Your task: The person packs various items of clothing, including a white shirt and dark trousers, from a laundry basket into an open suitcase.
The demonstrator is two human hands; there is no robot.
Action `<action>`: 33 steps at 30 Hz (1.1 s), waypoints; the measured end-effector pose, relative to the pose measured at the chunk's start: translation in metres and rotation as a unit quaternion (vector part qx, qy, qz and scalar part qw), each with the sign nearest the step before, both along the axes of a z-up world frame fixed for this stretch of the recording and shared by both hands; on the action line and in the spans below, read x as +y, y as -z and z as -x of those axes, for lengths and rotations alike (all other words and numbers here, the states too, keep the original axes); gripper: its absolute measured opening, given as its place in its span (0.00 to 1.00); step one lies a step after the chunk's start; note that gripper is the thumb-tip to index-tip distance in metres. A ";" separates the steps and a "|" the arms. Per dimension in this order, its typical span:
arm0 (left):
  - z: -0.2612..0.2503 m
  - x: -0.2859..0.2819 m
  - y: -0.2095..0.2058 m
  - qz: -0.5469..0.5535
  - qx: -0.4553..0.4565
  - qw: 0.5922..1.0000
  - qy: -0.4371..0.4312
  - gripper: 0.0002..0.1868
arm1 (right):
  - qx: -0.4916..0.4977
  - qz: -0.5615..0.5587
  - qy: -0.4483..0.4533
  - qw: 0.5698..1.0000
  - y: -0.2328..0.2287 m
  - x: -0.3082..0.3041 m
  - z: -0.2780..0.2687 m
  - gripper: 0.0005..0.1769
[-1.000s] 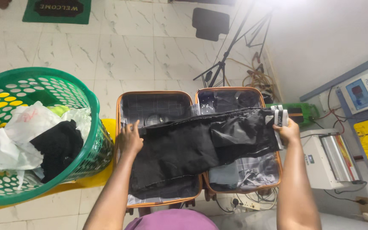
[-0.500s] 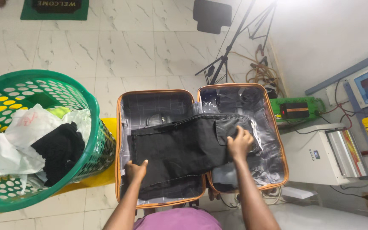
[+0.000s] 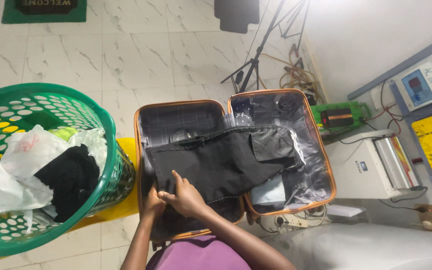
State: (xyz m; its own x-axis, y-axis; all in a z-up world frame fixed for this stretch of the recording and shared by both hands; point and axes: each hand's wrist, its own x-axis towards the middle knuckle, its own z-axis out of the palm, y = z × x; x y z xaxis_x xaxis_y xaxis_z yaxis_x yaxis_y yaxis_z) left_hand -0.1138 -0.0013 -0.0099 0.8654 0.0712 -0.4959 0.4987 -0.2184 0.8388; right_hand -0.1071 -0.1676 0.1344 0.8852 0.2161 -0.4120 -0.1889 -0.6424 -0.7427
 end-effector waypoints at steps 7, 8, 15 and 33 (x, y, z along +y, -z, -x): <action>0.014 0.031 -0.072 0.567 0.132 0.812 -0.045 0.38 | 0.062 0.051 0.004 0.997 -0.003 0.013 -0.024 0.63; 0.008 0.033 -0.069 0.565 0.134 0.813 -0.045 0.38 | 0.028 0.055 -0.013 0.998 0.001 0.009 -0.022 0.61; -0.055 0.044 0.041 0.180 0.026 0.983 0.022 0.40 | -0.048 -0.041 0.019 0.998 0.002 -0.015 -0.003 0.41; -0.223 -0.018 0.069 -0.083 -0.108 0.969 0.204 0.28 | 0.079 -0.046 0.220 0.971 0.042 -0.127 0.031 0.40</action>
State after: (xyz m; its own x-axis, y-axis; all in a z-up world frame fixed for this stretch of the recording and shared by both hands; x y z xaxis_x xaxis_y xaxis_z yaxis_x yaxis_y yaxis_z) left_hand 0.1090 -0.0196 -0.0790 0.9208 -0.2351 -0.3111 0.1593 -0.5015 0.8503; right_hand -0.1380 -0.2942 0.0926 0.8273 -0.1271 -0.5471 -0.5466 -0.4062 -0.7322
